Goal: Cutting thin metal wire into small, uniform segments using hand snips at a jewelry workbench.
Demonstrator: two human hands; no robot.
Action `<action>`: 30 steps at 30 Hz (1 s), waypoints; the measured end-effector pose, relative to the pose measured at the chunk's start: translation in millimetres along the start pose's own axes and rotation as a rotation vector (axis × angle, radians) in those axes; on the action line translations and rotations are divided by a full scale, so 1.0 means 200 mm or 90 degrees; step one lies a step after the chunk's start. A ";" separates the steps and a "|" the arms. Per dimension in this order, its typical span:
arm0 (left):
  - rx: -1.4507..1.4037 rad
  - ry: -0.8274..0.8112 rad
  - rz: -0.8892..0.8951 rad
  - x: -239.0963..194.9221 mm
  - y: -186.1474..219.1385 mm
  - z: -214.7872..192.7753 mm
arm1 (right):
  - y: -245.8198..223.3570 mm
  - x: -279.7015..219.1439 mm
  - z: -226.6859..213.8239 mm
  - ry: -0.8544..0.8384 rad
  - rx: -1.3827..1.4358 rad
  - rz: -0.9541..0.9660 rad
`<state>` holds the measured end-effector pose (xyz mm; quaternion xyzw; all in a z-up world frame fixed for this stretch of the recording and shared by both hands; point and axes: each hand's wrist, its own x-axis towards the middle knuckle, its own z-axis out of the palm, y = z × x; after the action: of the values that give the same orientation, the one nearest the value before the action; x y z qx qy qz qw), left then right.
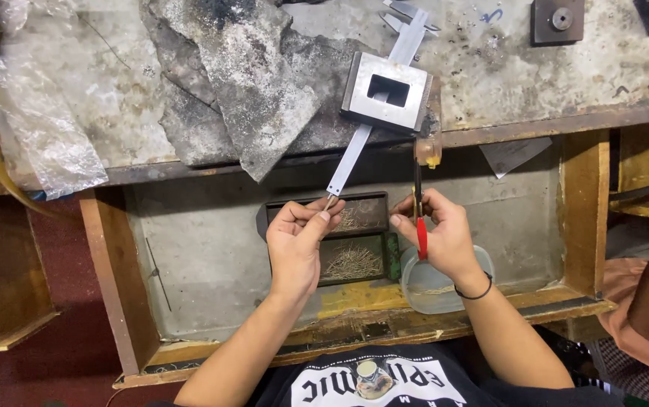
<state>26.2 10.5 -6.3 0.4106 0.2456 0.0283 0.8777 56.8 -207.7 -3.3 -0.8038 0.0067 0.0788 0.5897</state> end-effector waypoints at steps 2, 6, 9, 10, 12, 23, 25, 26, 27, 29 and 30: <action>0.000 -0.002 -0.003 0.00 0.01 0.00 | 0.00 0.00 0.00 -0.002 -0.002 0.000; -0.004 -0.004 -0.005 0.00 0.00 0.00 | 0.00 0.01 0.00 -0.008 -0.010 0.000; -0.008 -0.003 -0.003 0.01 0.00 0.01 | 0.01 0.01 -0.01 -0.007 -0.015 0.000; -0.010 -0.003 -0.002 0.00 0.01 0.01 | -0.03 0.00 -0.01 -0.008 -0.017 -0.001; -0.004 0.001 -0.005 0.00 0.02 0.02 | -0.10 0.00 -0.03 -0.022 -0.054 0.001; -0.013 0.006 -0.005 0.00 0.01 0.02 | -0.04 -0.07 -0.16 0.017 -0.233 -0.073; -0.012 0.006 -0.005 0.00 0.01 0.03 | -0.03 -0.07 -0.16 0.012 -0.233 -0.073; -0.013 0.005 -0.006 0.00 0.00 0.02 | -0.02 -0.07 -0.15 0.008 -0.233 -0.068; -0.014 0.004 -0.006 0.00 0.00 0.02 | -0.01 -0.08 -0.15 0.004 -0.233 -0.063; -0.015 0.002 -0.005 0.00 0.00 0.02 | 0.01 -0.08 -0.15 0.000 -0.235 -0.062; -0.016 0.001 -0.005 0.00 0.00 0.02 | 0.01 -0.08 -0.15 -0.004 -0.237 -0.061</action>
<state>28.3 8.2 -4.6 0.3987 0.2473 0.0285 0.8827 44.5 -238.5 5.4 -0.8981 -0.0481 0.0526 0.4340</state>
